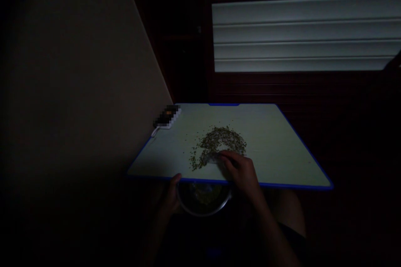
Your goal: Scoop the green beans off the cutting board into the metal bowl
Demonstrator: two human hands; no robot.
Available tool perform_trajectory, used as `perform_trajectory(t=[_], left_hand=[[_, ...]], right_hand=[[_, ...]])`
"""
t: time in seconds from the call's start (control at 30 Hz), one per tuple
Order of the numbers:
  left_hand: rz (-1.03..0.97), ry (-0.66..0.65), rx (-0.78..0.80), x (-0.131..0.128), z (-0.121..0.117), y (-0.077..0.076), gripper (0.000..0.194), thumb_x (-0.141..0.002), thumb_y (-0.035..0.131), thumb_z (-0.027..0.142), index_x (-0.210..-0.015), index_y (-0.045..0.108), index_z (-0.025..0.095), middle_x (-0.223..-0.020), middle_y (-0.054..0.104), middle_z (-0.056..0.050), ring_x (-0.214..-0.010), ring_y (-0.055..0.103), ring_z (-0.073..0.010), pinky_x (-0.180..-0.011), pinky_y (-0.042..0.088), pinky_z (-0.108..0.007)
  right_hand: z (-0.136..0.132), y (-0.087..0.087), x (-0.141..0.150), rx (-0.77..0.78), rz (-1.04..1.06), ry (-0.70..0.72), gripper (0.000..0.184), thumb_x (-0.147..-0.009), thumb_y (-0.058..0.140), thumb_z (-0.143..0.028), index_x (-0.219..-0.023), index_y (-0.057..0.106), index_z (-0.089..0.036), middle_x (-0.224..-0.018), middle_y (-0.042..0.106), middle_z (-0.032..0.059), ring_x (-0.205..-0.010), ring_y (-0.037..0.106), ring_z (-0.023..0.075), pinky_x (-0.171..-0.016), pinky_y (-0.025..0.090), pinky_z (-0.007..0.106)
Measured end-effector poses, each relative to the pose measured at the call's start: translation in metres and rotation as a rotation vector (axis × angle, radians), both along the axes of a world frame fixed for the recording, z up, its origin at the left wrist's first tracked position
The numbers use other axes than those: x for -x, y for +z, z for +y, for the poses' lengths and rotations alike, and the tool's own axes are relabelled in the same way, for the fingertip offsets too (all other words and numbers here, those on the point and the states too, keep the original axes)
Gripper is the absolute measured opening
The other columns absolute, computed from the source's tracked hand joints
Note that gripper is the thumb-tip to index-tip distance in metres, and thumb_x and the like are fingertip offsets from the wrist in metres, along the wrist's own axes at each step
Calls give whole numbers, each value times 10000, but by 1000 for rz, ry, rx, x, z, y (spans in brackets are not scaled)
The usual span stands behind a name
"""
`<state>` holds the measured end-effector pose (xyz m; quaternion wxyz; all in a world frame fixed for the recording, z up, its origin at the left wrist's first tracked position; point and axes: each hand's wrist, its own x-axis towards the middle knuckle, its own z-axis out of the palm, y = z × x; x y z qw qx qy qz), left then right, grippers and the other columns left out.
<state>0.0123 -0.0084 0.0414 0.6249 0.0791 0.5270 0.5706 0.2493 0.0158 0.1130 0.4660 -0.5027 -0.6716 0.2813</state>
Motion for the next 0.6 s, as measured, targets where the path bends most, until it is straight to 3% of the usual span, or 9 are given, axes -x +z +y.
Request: perform_trajectory(t=[0.27, 0.43, 0.6], left_hand=[[-22, -70, 36, 5, 1, -15, 529, -805, 616, 361, -1256, 559, 91, -1089, 704, -161, -1111, 611, -303, -956, 473, -426], [5, -21, -10, 8, 3, -24, 546, -789, 638, 321, -1299, 538, 151, -1145, 689, -124, -1113, 612, -280, -989, 447, -416], [-55, -73, -35, 9, 4, -30, 571, -792, 631, 351, -1312, 527, 139, -1137, 692, -126, -1103, 618, -286, -982, 455, -425]], right_hand=[[-3, 2, 0, 27, 67, -56, 246, -850, 606, -374, -1015, 730, -240, -1041, 742, 52, -987, 676, 250, -873, 520, 381], [-3, 3, -1, 31, 85, -75, 230, -844, 605, -344, -1000, 729, -228, -1035, 739, 49, -990, 666, 245, -868, 505, 365], [-4, 3, -2, 33, 74, -89, 218, -841, 595, -322, -989, 726, -230, -998, 742, 42, -951, 668, 239, -846, 499, 359]])
